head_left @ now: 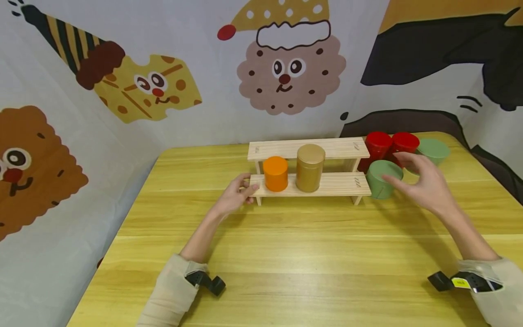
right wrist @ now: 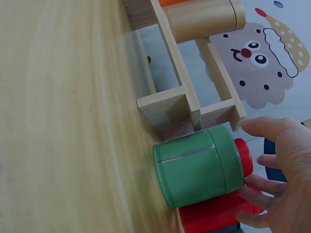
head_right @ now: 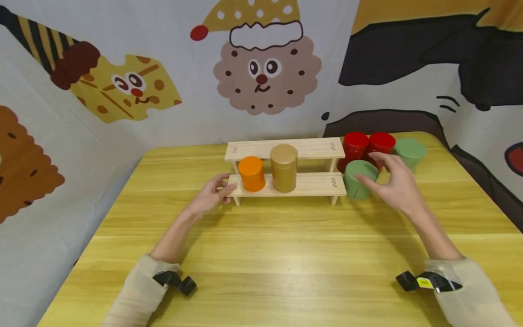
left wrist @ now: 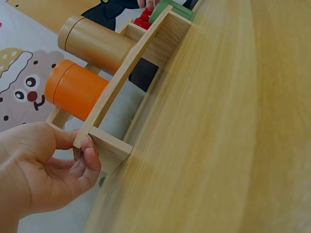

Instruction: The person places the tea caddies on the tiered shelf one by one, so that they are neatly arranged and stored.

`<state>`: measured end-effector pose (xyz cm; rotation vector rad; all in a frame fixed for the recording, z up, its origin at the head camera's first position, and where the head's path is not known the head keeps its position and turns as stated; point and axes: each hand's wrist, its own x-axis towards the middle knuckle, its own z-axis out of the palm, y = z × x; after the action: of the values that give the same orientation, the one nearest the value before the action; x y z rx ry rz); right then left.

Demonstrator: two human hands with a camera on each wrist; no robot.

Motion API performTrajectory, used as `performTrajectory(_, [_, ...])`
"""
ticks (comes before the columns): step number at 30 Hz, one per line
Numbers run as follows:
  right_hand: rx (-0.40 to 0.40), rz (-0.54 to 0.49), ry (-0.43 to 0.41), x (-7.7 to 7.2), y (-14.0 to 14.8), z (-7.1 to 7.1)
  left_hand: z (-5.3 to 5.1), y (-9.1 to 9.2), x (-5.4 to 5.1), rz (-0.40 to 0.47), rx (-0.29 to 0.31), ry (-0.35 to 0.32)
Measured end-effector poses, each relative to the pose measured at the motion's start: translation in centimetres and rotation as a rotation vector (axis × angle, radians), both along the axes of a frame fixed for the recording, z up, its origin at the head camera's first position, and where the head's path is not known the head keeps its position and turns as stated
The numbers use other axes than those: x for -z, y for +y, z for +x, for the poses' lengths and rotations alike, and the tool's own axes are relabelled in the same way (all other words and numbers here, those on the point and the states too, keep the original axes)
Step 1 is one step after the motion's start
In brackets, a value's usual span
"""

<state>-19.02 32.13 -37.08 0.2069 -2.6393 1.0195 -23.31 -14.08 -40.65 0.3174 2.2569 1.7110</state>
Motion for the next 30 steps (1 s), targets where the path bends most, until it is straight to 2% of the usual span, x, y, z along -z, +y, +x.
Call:
performTrajectory(16, [-0.061,0.018,-0.052,1.4,0.5,-0.9,-0.1,0.0,0.1,0.01,-0.003,-0.007])
performTrajectory(23, [-0.062,0.066,-0.079,1.6,0.5,-1.1,0.0,0.0,0.0,0.005,0.002,-0.012])
performTrajectory(30, [-0.075,0.113,-0.046,2.0,0.4,-1.2,-0.1,0.0,0.0,0.008,0.004,-0.026])
